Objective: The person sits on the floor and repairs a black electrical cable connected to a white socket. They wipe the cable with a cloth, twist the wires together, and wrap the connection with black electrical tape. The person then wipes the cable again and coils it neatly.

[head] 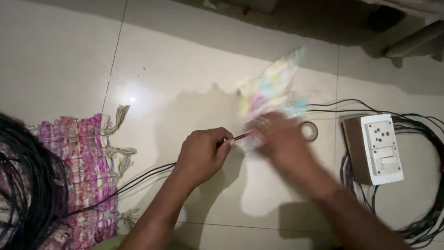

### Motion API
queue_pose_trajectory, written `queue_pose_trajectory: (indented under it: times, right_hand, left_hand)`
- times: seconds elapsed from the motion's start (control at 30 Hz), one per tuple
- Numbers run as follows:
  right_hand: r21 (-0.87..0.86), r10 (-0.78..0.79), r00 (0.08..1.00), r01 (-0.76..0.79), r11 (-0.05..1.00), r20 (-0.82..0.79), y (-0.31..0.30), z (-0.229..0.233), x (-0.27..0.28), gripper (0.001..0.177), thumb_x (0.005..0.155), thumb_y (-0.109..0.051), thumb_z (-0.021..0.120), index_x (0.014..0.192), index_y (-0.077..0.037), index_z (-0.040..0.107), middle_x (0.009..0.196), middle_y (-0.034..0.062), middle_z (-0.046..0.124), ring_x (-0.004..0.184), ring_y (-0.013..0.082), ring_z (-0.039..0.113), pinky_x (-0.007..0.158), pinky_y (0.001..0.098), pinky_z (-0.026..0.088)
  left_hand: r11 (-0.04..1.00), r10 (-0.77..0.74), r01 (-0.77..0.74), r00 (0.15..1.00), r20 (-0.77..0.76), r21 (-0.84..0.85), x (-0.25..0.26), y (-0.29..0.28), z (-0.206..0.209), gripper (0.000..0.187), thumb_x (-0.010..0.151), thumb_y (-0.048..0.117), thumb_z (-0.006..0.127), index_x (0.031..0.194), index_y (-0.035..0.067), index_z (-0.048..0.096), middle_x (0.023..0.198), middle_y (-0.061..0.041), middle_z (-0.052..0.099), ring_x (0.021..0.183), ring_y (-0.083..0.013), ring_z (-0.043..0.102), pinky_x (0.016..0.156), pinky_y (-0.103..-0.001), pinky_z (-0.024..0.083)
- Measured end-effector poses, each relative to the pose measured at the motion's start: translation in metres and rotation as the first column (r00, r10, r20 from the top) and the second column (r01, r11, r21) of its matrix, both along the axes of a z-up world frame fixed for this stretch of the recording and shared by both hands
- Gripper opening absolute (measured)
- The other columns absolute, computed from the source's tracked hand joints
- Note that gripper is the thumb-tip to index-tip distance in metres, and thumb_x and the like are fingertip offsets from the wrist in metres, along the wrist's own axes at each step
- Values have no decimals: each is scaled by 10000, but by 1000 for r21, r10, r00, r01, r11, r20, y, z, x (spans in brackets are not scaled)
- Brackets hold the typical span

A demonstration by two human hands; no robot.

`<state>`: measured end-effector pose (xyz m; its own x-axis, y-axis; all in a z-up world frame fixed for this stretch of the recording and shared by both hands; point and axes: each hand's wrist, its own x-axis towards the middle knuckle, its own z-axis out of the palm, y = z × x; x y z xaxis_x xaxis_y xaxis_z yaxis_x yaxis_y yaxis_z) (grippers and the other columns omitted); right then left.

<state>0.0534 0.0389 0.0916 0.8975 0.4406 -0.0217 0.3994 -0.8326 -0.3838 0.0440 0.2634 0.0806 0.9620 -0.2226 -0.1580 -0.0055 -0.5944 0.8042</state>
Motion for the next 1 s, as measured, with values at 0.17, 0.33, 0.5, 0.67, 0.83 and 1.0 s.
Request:
queue_pose_trajectory:
  times: [0.17, 0.33, 0.5, 0.67, 0.83, 1.0]
  right_hand:
    - [-44, 7, 999, -5, 999, 37, -16, -6, 3, 507, 735, -128, 827, 1227, -96, 712, 1247, 141, 657, 1150, 334, 592, 984, 496, 433]
    - [-111, -245, 943, 274, 955, 224, -99, 4, 43, 537, 688, -77, 836, 1207, -55, 697, 1175, 185, 683, 1123, 384, 615, 958, 447, 498]
    - [163, -126, 989, 136, 977, -72, -29, -5, 15, 371, 765, -148, 754, 1134, -131, 727, 1174, 106, 678, 1069, 323, 656, 895, 403, 565]
    - [66, -21, 999, 19, 998, 25, -19, -18, 5, 412, 746, -43, 770, 1152, -101, 737, 1196, 108, 693, 1060, 316, 668, 857, 437, 550]
    - [-167, -297, 931, 334, 928, 211, -102, -3, 50, 404, 786, -7, 795, 1180, -49, 713, 1149, 186, 696, 1105, 380, 632, 968, 461, 506]
    - [221, -191, 982, 188, 957, -7, -40, -3, 21, 555, 582, -17, 834, 1121, -15, 700, 1131, 195, 686, 1066, 365, 629, 915, 429, 506]
  left_hand:
    - [997, -3, 7, 998, 55, -71, -6, 7, 10, 160, 895, 240, 678, 903, 99, 754, 684, -112, 702, 591, -282, 665, 595, -390, 521]
    - [989, 17, -17, 1000, -2, -149, -5, 6, 14, 167, 899, 241, 680, 914, 93, 756, 652, -92, 699, 530, -236, 631, 553, -358, 506]
    - [989, 8, 6, 995, 97, -148, -5, 0, 6, 159, 899, 213, 684, 955, 111, 792, 718, -105, 727, 592, -268, 672, 580, -375, 518]
    - [985, -10, 33, 991, 135, -168, -7, 4, 5, 159, 893, 201, 686, 971, 99, 780, 796, -109, 745, 633, -278, 691, 606, -379, 536]
    - [982, -4, 12, 999, 44, -186, -5, 5, 10, 164, 899, 222, 684, 960, 110, 787, 769, -111, 743, 621, -280, 685, 597, -383, 535]
    - [987, -19, 24, 999, 28, -157, -3, 1, 6, 173, 903, 235, 681, 957, 111, 789, 753, -122, 734, 615, -296, 670, 606, -391, 523]
